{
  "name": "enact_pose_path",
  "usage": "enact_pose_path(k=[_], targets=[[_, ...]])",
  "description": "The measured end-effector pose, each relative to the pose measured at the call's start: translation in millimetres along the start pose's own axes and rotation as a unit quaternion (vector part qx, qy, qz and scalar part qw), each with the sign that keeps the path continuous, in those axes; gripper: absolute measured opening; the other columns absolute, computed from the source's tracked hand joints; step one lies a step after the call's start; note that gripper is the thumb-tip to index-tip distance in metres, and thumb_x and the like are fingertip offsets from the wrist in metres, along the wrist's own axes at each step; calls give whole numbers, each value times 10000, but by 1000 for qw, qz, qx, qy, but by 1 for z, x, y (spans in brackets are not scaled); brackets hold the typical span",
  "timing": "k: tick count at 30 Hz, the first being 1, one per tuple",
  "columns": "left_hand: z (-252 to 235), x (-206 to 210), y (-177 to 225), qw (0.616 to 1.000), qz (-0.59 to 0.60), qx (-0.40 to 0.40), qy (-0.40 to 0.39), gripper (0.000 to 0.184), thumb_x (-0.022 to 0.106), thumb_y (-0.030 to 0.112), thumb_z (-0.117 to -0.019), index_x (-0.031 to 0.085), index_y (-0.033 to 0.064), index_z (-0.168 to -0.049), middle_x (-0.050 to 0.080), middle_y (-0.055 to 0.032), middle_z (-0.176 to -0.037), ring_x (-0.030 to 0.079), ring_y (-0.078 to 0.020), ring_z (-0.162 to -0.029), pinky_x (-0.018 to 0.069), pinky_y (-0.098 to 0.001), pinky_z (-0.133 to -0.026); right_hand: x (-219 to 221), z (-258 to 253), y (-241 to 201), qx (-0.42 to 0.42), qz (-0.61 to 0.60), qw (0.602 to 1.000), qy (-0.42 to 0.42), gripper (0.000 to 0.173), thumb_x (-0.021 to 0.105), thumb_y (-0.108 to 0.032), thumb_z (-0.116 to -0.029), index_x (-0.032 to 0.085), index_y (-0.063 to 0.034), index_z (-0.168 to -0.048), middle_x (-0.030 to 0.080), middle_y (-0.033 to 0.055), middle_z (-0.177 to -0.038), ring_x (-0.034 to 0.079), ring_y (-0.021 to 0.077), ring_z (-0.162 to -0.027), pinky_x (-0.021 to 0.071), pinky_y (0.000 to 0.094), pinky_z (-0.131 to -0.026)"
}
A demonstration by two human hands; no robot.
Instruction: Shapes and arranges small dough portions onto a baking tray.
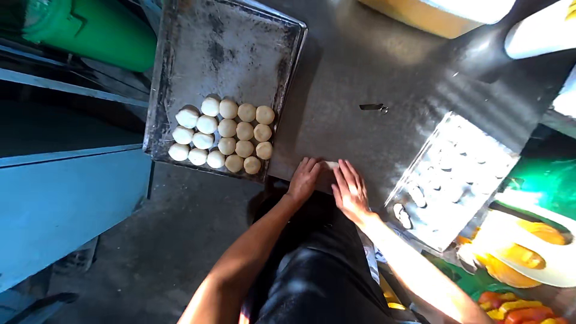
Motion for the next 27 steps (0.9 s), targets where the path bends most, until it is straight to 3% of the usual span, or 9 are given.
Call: enact_pose_path(k=[5, 7, 9, 12, 14, 17, 19, 24, 27], targets=[[-11, -30, 4, 999, 34, -28, 24, 203, 618, 138, -1011, 702, 47, -1171, 682, -111, -1234, 653, -221, -1169, 546, -377, -1026, -13, -83, 13, -39, -3, 999, 36, 257, 617, -59, -930, 747, -150, -1132, 707, 104, -1111, 632, 312, -1187, 386, 597, -1144], [-20, -54, -8, 997, -11, -70, 30, 383, 637, 214, -1005, 616, 74, -1360, 576, -140, -1427, 551, -263, -1335, 492, -429, -1103, -21, -101, 21, 23, 5, 999, 46, 266, 647, -79, -919, 741, -171, -1150, 692, 106, -1191, 567, 346, -1281, 362, 610, -1149], [-26, -62, -31, 991, -76, -105, 17, 549, 605, 272, -1013, 465, 120, -1521, 367, -129, -1625, 418, -292, -1466, 460, -467, -1141, -21, -109, 19, 84, -4, 996, 8, 444, 718, -164, -914, 657, -152, -1354, 554, 157, -1466, 313, 414, -1505, 186, 703, -1214], [-20, -41, -65, 982, -96, -159, -31, 629, 488, 321, -1062, 271, 173, -1633, 165, -111, -1715, 712, -302, -1101, 632, -513, -749, -14, -131, -1, 45, 26, 998, 41, 749, 531, -553, -1007, 419, -56, -1556, 286, 220, -1660, 155, 417, -1571, 143, 654, -1251], [-17, -32, -69, 982, -85, -164, -25, 646, 493, 288, -1048, 254, 195, -1641, 156, -106, -1718, 749, -297, -941, 629, -515, -649, 9, -168, 11, 22, 78, 995, 61, 861, 342, -674, -1016, 309, -48, -1606, 186, 245, -1687, 134, 410, -1578, 130, 639, -1258], [-18, -33, -71, 986, -75, -147, 4, 649, 525, 254, -1033, 284, 201, -1634, 184, -113, -1710, 753, -261, -805, 620, -483, -571, 11, -219, 33, 41, 98, 990, 89, 893, 281, -677, -1018, 222, -27, -1628, 124, 251, -1699, 97, 393, -1588, 95, 613, -1274], [-9, -32, -71, 987, -62, -151, 3, 649, 513, 262, -1043, 262, 243, -1641, 172, -86, -1717, 750, -247, -784, 615, -480, -549, 16, -177, 19, 43, 84, 993, 69, 862, 305, -601, -1045, 173, 26, -1622, 91, 243, -1706, 85, 366, -1594, 128, 557, -1297], [-18, -29, -75, 982, -24, -179, -47, 617, 434, 315, -1076, 221, 236, -1649, 155, -101, -1720, 735, -300, -1027, 633, -507, -689, 40, -4, -27, 24, 70, 997, -34, 872, 334, -629, -1024, 322, 46, -1576, 275, 271, -1651, 255, 387, -1552, 227, 569, -1268], [-17, -29, -72, 985, -40, -162, -32, 608, 446, 303, -1071, 258, 197, -1639, 189, -119, -1709, 742, -288, -996, 630, -489, -657, 31, -54, -17, 14, 95, 995, -27, 825, 272, -613, -1044, 345, 11, -1579, 272, 294, -1643, 241, 435, -1546, 212, 627, -1247]])
Point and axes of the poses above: each hand's wrist, its own z-axis away from the middle knuckle, its own x-axis out of the palm, y = z × x, the point moved 9 cm from there along -z, towards the middle knuckle
